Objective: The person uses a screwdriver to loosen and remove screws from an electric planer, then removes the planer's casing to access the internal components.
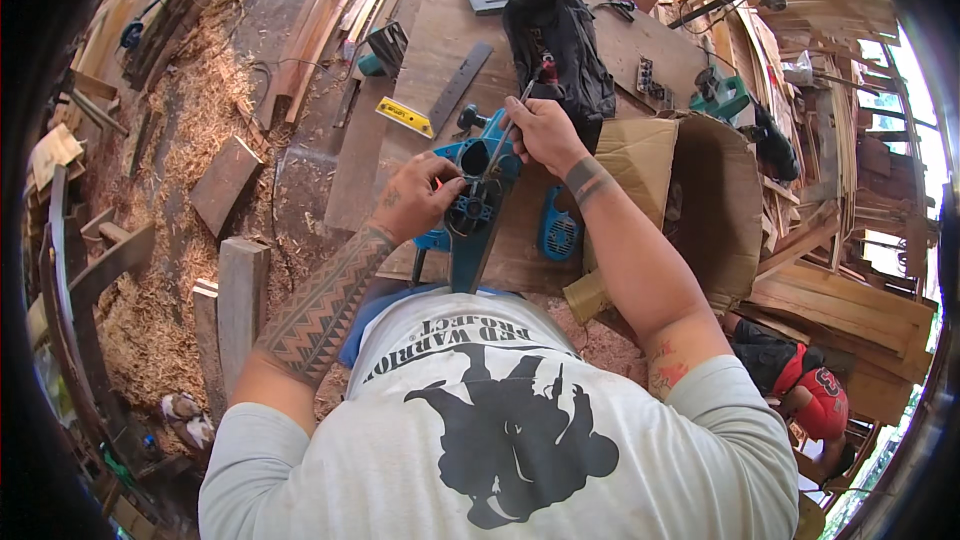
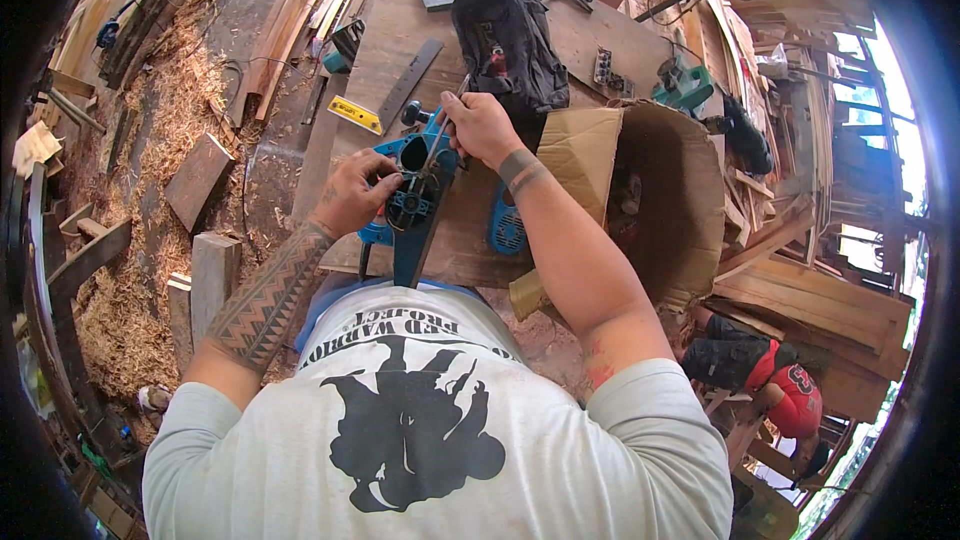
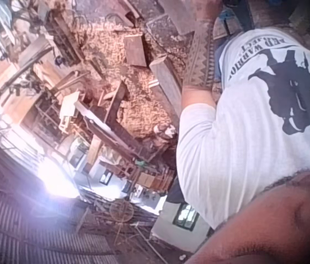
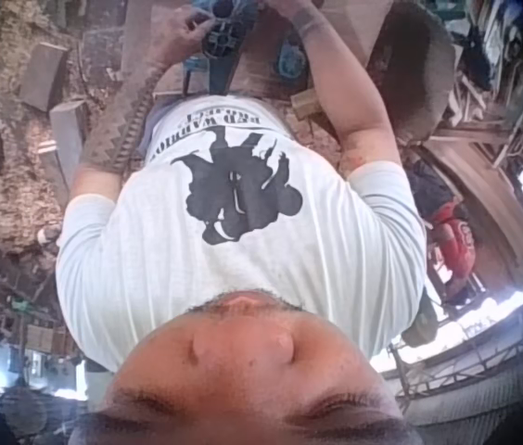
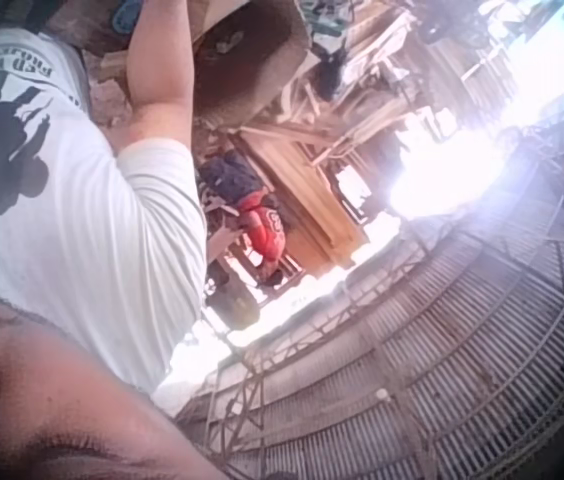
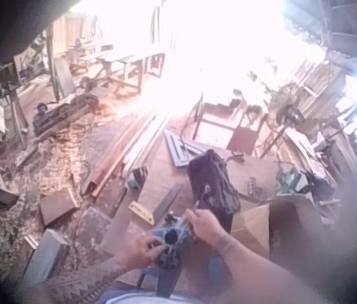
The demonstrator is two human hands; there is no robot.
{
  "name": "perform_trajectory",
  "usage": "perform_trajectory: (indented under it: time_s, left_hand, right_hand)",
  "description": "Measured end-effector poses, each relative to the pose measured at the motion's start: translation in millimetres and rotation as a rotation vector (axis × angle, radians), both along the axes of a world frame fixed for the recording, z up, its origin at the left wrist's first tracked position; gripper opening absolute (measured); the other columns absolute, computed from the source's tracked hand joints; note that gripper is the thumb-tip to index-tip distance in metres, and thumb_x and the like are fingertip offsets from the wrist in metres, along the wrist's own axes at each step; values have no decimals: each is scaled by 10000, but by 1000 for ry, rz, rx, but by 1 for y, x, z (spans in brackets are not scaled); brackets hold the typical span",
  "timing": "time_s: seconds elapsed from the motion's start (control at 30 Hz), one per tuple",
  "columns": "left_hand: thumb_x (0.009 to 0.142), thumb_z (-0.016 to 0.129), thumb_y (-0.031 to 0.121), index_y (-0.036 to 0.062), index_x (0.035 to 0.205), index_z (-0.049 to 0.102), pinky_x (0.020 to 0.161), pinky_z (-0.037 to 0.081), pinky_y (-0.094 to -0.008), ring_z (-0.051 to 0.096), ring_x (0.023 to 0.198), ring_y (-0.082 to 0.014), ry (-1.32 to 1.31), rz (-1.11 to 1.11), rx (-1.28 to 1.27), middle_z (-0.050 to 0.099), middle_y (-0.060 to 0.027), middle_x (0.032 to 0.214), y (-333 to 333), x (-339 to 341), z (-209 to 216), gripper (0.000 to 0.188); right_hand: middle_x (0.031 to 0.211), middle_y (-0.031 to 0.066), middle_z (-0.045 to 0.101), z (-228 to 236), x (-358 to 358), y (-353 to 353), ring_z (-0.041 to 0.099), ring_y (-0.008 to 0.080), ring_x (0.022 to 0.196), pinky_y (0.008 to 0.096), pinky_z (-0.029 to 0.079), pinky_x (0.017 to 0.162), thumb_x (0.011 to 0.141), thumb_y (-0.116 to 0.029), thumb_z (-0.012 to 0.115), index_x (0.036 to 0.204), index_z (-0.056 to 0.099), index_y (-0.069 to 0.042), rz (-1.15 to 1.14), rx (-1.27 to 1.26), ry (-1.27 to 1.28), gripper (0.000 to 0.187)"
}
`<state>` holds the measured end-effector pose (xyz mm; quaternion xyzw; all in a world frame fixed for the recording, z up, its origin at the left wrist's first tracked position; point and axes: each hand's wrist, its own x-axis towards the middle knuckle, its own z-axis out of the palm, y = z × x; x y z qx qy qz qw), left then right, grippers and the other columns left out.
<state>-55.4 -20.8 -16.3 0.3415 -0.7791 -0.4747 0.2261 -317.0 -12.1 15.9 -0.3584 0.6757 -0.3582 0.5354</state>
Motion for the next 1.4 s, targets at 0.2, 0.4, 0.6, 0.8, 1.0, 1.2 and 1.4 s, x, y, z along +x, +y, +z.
perform_trajectory:
  time_s: [0.2,0.4,0.6,0.8,1.0,1.2,1.4]
  left_hand:
    - [957,711,228,30,976,725,859,533,-440,660,950,-337,2,4,-6,670,-149,974,0,-1,-2,199]
    - [964,710,227,28,984,724,837,536,-430,665,936,-326,0,10,18,668,-147,975,1,-2,0,200]
    - [963,716,223,25,997,729,835,541,-426,670,936,-326,19,10,35,669,-149,980,1,0,-4,201]
    - [956,719,224,21,992,730,842,542,-435,675,941,-336,11,15,38,686,-157,993,2,0,5,207]
    - [947,715,221,23,975,730,845,536,-440,677,948,-337,2,20,32,692,-154,991,2,0,3,201]
    - [934,722,219,30,962,731,831,533,-433,669,901,-320,-2,33,-28,684,-143,936,4,4,-1,192]
    - [945,714,208,27,962,737,792,537,-409,666,864,-290,19,37,170,675,-127,895,9,3,9,183]
  right_hand:
    - [658,13,578,-3,-5,-1,531,101,510,265,433,425,1123,-342,556,869,674,-10,-40,99,-41,434]
    - [692,15,581,-1,-8,-2,518,108,499,270,401,413,1109,-323,585,875,671,-9,-26,139,-50,401]
    - [817,109,672,5,6,-1,674,217,645,365,555,567,894,-295,855,1247,580,58,-51,24,396,569]
    - [1305,260,601,1,-6,6,646,412,1204,448,526,1041,812,-295,890,1380,564,-45,106,-349,799,701]
    - [1177,143,581,-5,-9,9,584,344,1154,460,491,1012,890,-396,818,1058,783,-178,395,-535,985,277]
    - [1090,31,625,-17,-16,12,581,278,1103,437,425,999,909,-448,790,920,784,-198,488,-813,1049,251]
    - [1038,32,665,-21,-22,13,614,275,1071,434,441,954,941,-529,726,794,728,-144,556,-720,1093,412]
